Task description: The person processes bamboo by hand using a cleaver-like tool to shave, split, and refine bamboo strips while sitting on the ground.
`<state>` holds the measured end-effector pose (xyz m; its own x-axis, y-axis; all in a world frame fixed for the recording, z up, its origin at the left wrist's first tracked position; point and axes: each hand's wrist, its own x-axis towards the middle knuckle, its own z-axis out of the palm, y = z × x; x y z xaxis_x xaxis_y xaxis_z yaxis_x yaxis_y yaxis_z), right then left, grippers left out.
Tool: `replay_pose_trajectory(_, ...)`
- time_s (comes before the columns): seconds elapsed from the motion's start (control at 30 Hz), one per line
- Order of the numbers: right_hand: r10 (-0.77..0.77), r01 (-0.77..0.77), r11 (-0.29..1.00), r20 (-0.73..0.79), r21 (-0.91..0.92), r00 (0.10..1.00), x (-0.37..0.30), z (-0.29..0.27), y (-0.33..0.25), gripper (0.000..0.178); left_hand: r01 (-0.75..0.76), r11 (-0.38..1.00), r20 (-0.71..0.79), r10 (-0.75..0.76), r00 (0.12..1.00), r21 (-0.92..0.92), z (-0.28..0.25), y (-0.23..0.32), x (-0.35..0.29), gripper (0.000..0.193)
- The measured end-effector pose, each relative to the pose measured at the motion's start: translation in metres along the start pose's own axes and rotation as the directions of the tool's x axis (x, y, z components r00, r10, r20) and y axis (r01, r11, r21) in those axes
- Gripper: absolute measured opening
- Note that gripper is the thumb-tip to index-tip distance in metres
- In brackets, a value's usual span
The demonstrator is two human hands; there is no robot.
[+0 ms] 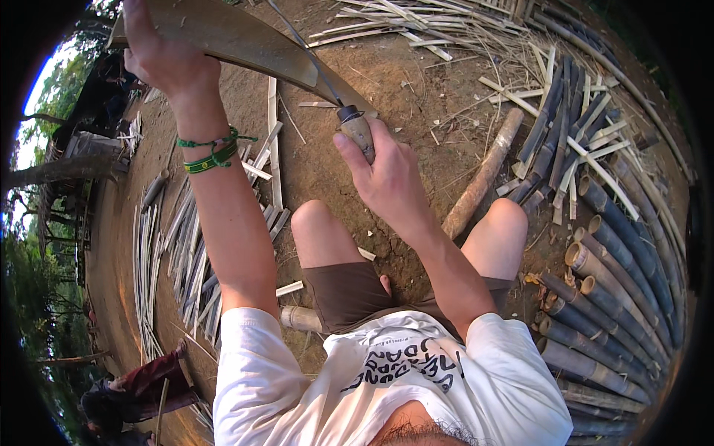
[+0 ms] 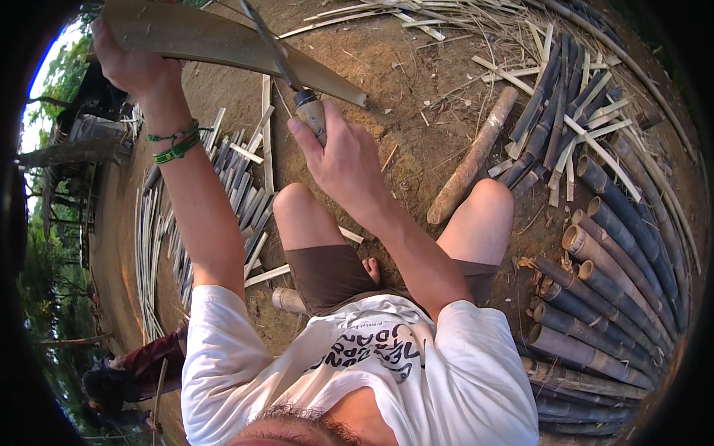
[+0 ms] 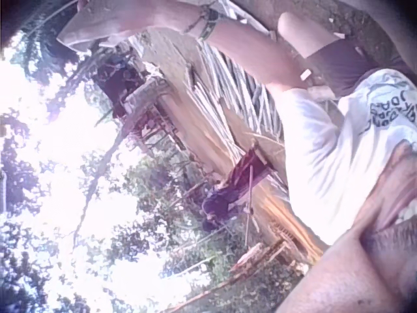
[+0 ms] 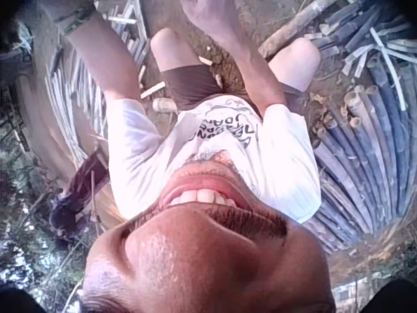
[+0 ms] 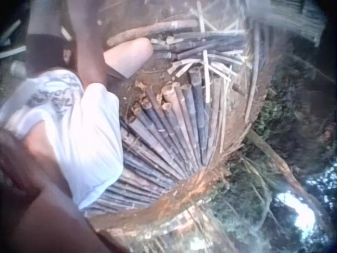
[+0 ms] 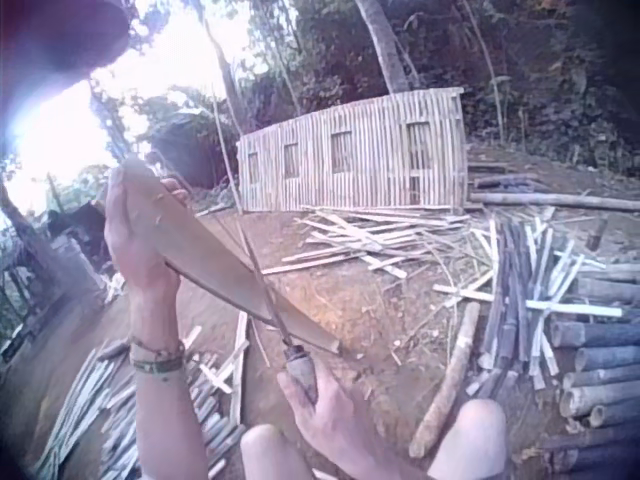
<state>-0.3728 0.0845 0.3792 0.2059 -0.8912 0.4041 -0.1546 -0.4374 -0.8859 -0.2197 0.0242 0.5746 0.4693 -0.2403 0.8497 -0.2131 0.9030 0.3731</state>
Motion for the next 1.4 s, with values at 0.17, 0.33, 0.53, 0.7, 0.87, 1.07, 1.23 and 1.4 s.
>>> replay_pose_trajectory(0.17,0.082,-0.081,0.986,0.001,-0.144,0.997,0.007,0.022,0.069,0.043,0.053,0.976,0.232,-0.003,0.973,-0.211,-0.009,-0.009,0.006,0.036)
replay_pose_trajectory(0.33,0.158,-0.157,0.987,0.046,-0.024,0.986,0.018,0.007,0.06,0.046,0.138,0.962,0.28,-0.068,0.957,-0.237,-0.004,-0.019,0.012,0.038)
replay_pose_trajectory(0.53,0.132,-0.132,0.991,-0.001,-0.034,0.991,0.018,0.029,0.114,0.045,0.198,0.978,0.23,-0.208,0.95,0.066,-0.022,-0.031,0.036,0.07)
replay_pose_trajectory(0.7,0.116,-0.14,0.973,-0.131,-0.186,0.985,0.026,0.045,0.202,0.05,0.333,0.937,0.293,-0.292,0.91,-0.101,-0.029,-0.043,0.057,0.061)
replay_pose_trajectory(0.87,0.215,-0.215,0.977,0.095,-0.003,0.972,0.037,0.048,0.155,0.051,0.221,0.964,0.144,-0.242,0.96,0.15,-0.039,-0.05,0.058,0.061)
replay_pose_trajectory(1.07,0.826,-0.772,0.556,0.104,-0.309,0.554,0.039,0.056,0.376,0.057,0.255,0.96,0.144,-0.27,0.952,0.115,-0.008,-0.054,0.062,0.06)
replay_pose_trajectory(1.23,0.703,-0.679,0.702,0.055,-0.216,0.709,0.015,0.073,0.344,0.061,0.251,0.959,0.139,-0.269,0.953,0.134,-0.022,-0.055,0.055,0.063)
replay_pose_trajectory(1.4,0.808,-0.772,0.585,0.09,-0.248,0.582,-0.016,0.066,0.332,0.06,0.332,0.942,0.28,-0.306,0.91,-0.049,-0.021,-0.056,0.065,0.056)
